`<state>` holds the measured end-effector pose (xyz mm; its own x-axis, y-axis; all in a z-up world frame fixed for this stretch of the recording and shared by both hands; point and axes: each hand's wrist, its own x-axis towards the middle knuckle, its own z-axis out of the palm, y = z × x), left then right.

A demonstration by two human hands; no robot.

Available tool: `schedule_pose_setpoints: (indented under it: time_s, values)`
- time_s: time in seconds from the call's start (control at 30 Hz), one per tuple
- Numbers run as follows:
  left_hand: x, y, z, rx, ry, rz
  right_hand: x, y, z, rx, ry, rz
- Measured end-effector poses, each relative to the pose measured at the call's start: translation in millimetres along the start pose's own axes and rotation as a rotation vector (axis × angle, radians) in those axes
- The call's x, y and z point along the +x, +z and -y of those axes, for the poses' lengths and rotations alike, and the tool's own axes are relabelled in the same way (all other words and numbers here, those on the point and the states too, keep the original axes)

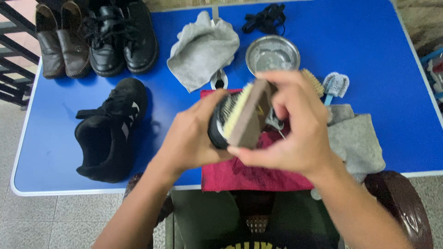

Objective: The person scrubs a black sneaker with a brush, applying soapy water from a metal bowl. They clean the sole, sides, and upper parts of the shoe while seated at a blue table with other shoes and cleaning supplies nearby.

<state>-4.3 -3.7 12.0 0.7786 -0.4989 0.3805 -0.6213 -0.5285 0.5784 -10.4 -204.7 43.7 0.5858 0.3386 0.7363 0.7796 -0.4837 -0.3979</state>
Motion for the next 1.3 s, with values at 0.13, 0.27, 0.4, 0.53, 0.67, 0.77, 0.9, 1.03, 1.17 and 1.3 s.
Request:
schedule_pose_setpoints:
  time_s: [0.13,0.27,0.4,0.53,0.67,0.77,0.9,1.03,1.17,1.3]
  values:
    - [-1,5,-12,0.020,-0.023,-0.007,-18,-2,12,0.088,0.199,-0.103]
    - [-2,6,-6,0.008,-0.079,0.032,-17,0,26,0.263,0.212,-0.127]
    - [-1,5,-2,0.008,-0.121,0.004,-19,6,14,-0.015,0.276,-0.115]
    - [-1,6,3,0.007,-0.170,-0.030,-22,15,17,0.107,0.497,-0.195]
    - [-4,10,1,0.024,-0.105,-0.054,-32,19,19,0.246,0.514,-0.222]
    - [1,9,-1,0.059,-0.160,-0.046,-48,25,-7,0.167,0.598,-0.255]
    - [2,12,0,0.038,-0.216,-0.039,-43,28,20,0.371,0.695,-0.356]
    - [1,8,-3,0.013,-0.211,-0.062,-47,36,13,0.383,0.630,-0.412]
    - [1,12,-11,0.020,-0.279,-0.043,-78,44,-38,0.299,0.810,-0.478]
    - [1,12,-10,0.011,-0.285,-0.070,-57,35,-2,0.466,0.796,-0.407]
